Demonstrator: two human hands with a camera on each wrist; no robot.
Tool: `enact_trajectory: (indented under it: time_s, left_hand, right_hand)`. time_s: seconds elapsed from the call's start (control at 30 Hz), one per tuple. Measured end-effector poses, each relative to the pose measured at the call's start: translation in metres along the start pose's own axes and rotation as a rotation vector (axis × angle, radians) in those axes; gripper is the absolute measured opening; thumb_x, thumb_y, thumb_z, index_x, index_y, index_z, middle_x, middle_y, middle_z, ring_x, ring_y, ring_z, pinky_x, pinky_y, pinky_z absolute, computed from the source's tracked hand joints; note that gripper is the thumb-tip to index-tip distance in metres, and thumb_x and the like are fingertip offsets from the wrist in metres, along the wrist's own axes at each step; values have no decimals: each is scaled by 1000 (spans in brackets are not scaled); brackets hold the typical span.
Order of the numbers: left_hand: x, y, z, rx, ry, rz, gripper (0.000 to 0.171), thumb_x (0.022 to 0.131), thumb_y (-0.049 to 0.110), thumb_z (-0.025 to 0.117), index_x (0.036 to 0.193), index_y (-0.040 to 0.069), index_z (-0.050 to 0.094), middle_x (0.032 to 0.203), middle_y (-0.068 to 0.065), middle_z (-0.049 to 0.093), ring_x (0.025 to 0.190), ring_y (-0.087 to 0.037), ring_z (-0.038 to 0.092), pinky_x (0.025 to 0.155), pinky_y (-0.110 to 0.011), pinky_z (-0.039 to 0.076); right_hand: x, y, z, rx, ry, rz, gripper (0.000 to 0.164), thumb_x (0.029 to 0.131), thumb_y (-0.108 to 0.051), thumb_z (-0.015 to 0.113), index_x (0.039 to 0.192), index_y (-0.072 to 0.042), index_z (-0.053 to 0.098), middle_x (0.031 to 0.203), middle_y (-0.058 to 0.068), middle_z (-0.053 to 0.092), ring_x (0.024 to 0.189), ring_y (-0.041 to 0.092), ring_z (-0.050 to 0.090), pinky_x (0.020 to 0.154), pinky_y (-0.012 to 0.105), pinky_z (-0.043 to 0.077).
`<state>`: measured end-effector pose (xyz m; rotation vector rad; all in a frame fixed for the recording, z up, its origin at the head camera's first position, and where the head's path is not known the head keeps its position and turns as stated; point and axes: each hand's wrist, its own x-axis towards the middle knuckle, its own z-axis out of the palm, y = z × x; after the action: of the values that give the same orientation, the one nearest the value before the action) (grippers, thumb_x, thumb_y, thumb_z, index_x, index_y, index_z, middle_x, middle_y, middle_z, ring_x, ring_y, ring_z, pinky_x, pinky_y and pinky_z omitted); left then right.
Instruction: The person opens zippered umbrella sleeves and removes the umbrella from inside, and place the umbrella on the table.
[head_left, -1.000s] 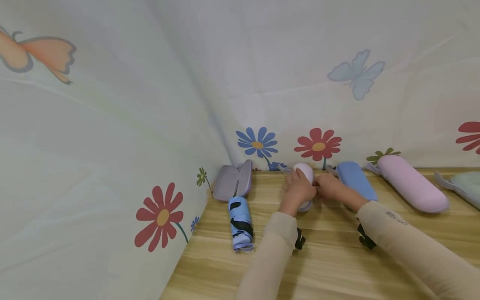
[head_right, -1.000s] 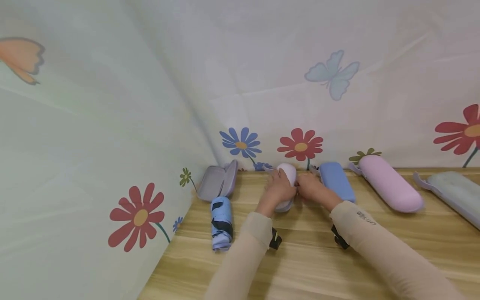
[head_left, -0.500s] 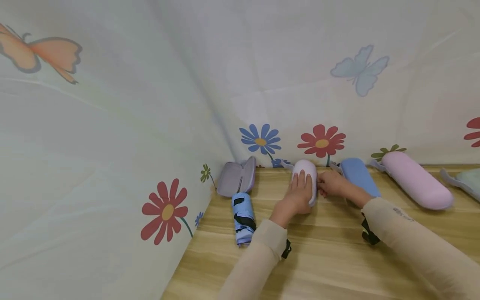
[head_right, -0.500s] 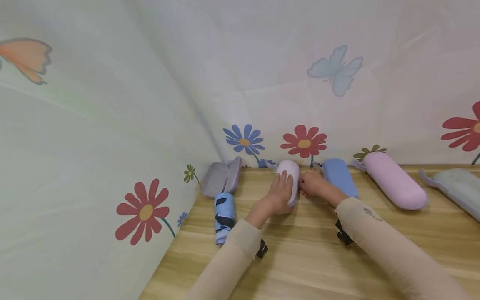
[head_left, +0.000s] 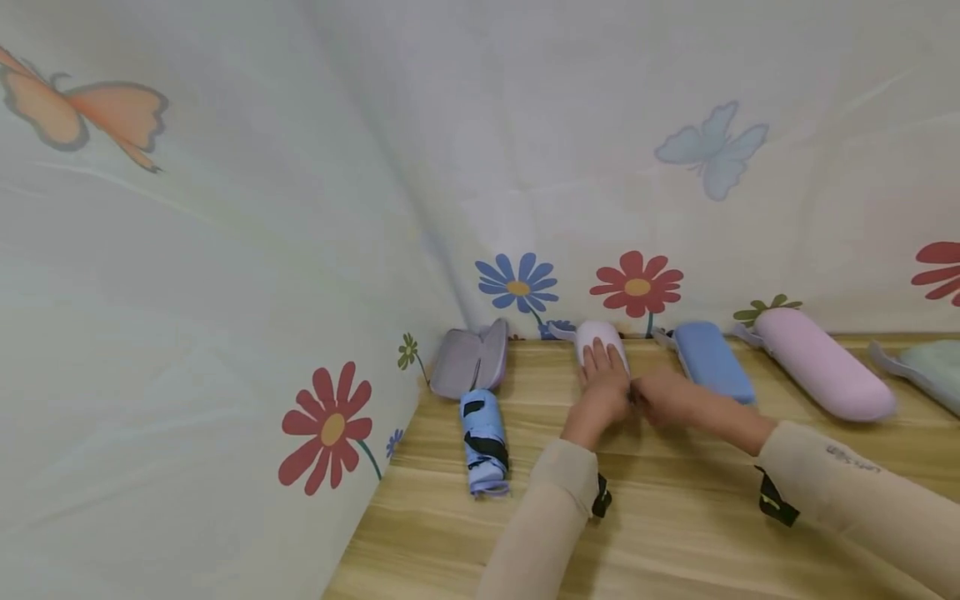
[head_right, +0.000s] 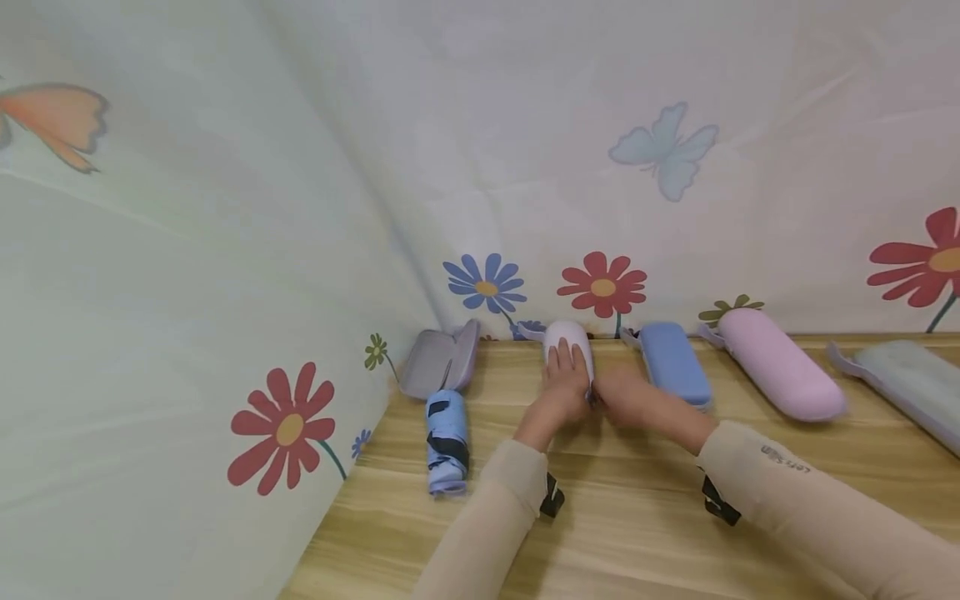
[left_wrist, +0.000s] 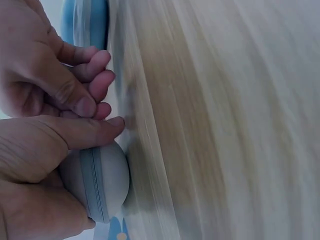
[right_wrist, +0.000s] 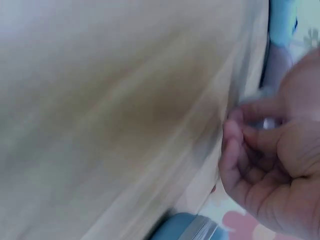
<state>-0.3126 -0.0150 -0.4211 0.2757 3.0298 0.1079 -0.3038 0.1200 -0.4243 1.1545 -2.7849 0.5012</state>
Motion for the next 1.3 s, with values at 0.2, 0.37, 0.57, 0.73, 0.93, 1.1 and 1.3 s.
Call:
enact_trajectory:
  time_s: [0.2,0.37,0.57,0.73,0.93,1.1,1.3]
  left_hand:
    - [2,-1,-1,-6,7,-18,111,82,33,84,163,7,13,169,-15,4,156,-31,4,123,-44,19]
    - [-1,-2,-3,9,1,-22,107,85,35,81,163,8,14,170,-14,4,156,-30,5,123,-42,20]
    - [-2,-4,-8,77,-21,16,102,90,37,76,163,7,13,170,-15,4,156,-31,6,123,-41,21]
    - [-7,-14,-14,288,-26,121,97,92,40,72,163,7,14,169,-14,10,155,-29,13,121,-36,27]
    - [-9,-26,-12,299,-35,257,100,92,57,67,163,9,15,170,-7,10,157,-26,8,124,-37,18]
    - [1,-42,-10,264,-64,406,99,94,73,49,164,10,16,170,-5,13,157,-26,8,125,-37,13]
    - [34,-67,-30,336,-138,579,86,99,71,40,165,22,15,171,3,12,157,-22,3,125,-35,6]
  right_hand:
    - [-4,-11,3,-17,82,24,11,87,5,67,83,-4,63,72,7,62,65,25,60,60,40,51]
    - [-5,-10,6,21,53,70,15,87,6,65,83,-7,60,69,0,55,61,17,50,56,33,44]
    - [-7,-9,7,11,76,55,12,90,3,66,86,-6,62,69,2,57,61,18,54,56,35,46]
    - [-9,-8,5,-72,104,41,14,90,4,65,82,-7,61,67,4,59,62,23,59,57,40,49]
    - [-17,1,2,-125,112,105,18,87,5,64,76,-7,59,66,3,58,61,22,58,54,39,49]
    - [-21,1,3,-130,98,131,16,90,3,63,78,-6,59,68,6,59,62,23,59,52,39,49]
    - [-20,3,-1,-122,89,166,12,89,4,64,79,-3,60,69,8,60,62,24,59,54,40,50]
